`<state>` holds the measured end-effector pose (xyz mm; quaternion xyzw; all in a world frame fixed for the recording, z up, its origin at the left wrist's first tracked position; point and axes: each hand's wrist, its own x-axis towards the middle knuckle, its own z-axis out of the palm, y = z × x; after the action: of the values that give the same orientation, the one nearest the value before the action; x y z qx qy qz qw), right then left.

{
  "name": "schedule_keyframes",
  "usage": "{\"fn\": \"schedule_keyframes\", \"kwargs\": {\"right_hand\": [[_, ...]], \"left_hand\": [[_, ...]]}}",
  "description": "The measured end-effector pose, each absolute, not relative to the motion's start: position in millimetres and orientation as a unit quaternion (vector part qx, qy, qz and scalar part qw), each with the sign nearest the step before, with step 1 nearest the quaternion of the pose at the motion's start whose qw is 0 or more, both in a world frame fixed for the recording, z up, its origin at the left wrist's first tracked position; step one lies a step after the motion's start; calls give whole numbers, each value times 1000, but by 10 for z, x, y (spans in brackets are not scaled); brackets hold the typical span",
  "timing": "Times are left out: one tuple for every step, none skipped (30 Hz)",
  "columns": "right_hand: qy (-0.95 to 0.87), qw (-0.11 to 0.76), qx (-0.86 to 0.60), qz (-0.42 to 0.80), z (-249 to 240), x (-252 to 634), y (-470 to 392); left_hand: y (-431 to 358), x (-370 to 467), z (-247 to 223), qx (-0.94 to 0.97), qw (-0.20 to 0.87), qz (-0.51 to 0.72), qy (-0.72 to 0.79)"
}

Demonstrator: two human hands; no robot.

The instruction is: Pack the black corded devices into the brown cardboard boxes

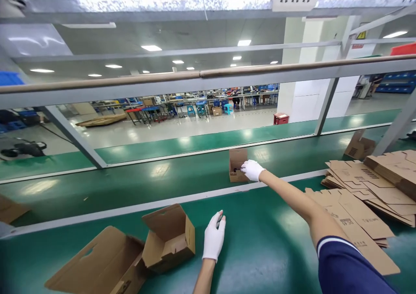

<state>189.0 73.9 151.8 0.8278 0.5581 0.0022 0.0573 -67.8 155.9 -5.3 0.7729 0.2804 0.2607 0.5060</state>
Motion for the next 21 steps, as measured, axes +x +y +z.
{"fn": "schedule_keyframes", "kwargs": {"right_hand": [[561, 48, 827, 6, 1473, 1881, 622], [554, 38, 832, 3, 1431, 1876, 481], [540, 29, 841, -2, 1397, 1880, 315], [518, 23, 855, -9, 1375, 1897, 127], [488, 18, 872, -16, 1368, 1927, -81], [451, 16, 892, -24, 1377, 1970, -302], [407, 16, 913, -34, 1398, 2021, -530], [357, 19, 933, -44, 1428, 2077, -758], [304, 24, 951, -56, 1460, 2131, -983], [249, 31, 965, -69, 1491, 2182, -1199], [195, 39, 977, -81, 1513, 2228, -1403], [142, 46, 984, -93, 1525, 2266, -1593], [92, 53, 989, -102, 1524, 2298, -1766], [47, 59, 991, -110, 1509, 2324, -1921], [8, 63, 991, -118, 1483, 2345, -2056], [-26, 65, 990, -125, 1448, 2362, -2170], [-53, 66, 988, -131, 1406, 2377, -2264], [-73, 65, 986, -137, 1361, 2393, -2339], [-88, 63, 984, -142, 1316, 2410, -2398], [-98, 60, 983, -146, 1273, 2430, -2441], [-104, 56, 982, -148, 1233, 2452, -2473]], "left_hand": [[1567, -678, -58, 772, 509, 255, 283], [1571, -677, -63, 771, 512, 249, 285], [1572, -676, -68, 770, 516, 243, 287], [1568, -673, -72, 769, 520, 236, 287], [1560, -672, -75, 769, 524, 228, 285], [1549, -671, -78, 770, 528, 220, 281], [1535, -672, -78, 772, 531, 211, 278], [1519, -676, -77, 775, 532, 201, 276], [1502, -681, -72, 779, 529, 190, 275], [1485, -687, -64, 785, 525, 179, 277], [1469, -692, -52, 791, 518, 167, 281], [1453, -695, -37, 797, 509, 155, 285], [1436, -697, -19, 805, 499, 141, 290], [1419, -698, 1, 811, 490, 127, 292], [1400, -698, 22, 817, 483, 114, 294], [1380, -699, 42, 822, 477, 101, 295], [1361, -700, 60, 826, 473, 91, 294], [1344, -702, 74, 827, 472, 83, 293], [1330, -704, 85, 828, 472, 78, 294], [1321, -706, 93, 827, 472, 76, 295], [1316, -707, 98, 826, 472, 77, 298]]}}
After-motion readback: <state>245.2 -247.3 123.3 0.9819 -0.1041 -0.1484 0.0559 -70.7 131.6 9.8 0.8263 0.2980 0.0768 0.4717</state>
